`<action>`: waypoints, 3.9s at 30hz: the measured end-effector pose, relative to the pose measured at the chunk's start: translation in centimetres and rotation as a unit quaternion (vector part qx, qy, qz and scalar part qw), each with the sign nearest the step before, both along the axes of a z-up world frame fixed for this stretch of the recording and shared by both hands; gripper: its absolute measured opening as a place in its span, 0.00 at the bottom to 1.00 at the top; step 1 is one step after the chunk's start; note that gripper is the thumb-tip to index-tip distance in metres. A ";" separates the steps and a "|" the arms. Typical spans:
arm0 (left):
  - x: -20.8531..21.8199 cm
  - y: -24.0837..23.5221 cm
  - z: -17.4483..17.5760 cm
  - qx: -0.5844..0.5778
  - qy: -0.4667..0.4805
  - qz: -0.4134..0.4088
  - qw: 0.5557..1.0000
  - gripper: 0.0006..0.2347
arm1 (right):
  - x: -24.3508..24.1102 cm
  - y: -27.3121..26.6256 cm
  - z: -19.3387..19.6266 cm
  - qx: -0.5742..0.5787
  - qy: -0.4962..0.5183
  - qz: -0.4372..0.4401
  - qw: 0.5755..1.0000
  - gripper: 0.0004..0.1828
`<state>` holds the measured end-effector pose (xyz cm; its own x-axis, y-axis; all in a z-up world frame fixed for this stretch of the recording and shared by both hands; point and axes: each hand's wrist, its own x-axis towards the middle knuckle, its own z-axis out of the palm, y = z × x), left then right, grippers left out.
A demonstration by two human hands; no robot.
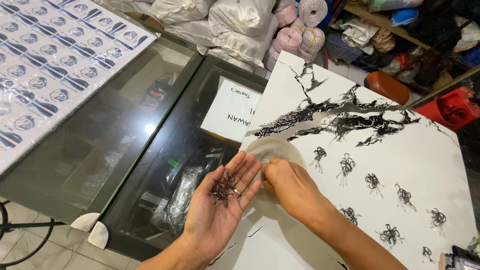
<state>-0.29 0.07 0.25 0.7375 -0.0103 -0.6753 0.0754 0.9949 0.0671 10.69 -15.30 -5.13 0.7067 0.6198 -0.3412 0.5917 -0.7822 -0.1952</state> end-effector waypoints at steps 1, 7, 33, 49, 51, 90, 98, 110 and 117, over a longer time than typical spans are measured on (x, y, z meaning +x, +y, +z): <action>0.0 0.0 0.0 0.000 -0.001 0.000 1.000 0.21 | -0.1 0.3 0.3 0.000 -0.001 0.000 1.000 0.09; -0.2 0.0 -1.0 0.000 -0.033 0.006 0.999 0.21 | 1.8 -0.2 0.2 0.073 0.025 0.031 0.997 0.03; -0.7 -11.3 1.4 0.025 -0.074 -0.177 0.981 0.20 | -7.6 -13.1 15.4 0.384 -0.068 0.023 0.921 0.13; 4.1 -25.9 -2.1 0.059 -0.105 -0.408 0.905 0.21 | -7.0 -35.1 4.8 0.238 -0.048 -0.466 0.851 0.10; 4.2 -26.3 -2.7 0.050 -0.104 -0.424 0.898 0.22 | -6.7 -35.8 3.7 0.263 -0.008 -0.486 0.833 0.08; 2.5 -26.0 -5.3 -0.027 -0.119 -0.490 0.863 0.22 | -11.6 -31.6 4.8 0.373 0.001 -0.277 0.885 0.06; 3.0 -26.2 -6.5 -0.048 -0.126 -0.475 0.870 0.23 | -8.0 -36.7 6.0 0.214 0.005 -0.496 0.841 0.08; 3.1 -26.2 -5.7 -0.040 -0.109 -0.471 0.874 0.23 | -5.2 -37.0 3.4 0.130 0.003 -0.486 0.864 0.14; 2.7 -26.1 -7.7 -0.103 -0.167 -0.467 0.862 0.23 | -10.1 -32.8 5.5 0.199 -0.134 -0.306 0.921 0.17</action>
<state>2.43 -25.99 -7.43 0.4947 -0.7999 -0.3398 0.8613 0.5033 0.0689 0.64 -48.14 0.36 0.9911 0.1163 0.0644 0.1328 -0.8833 -0.4497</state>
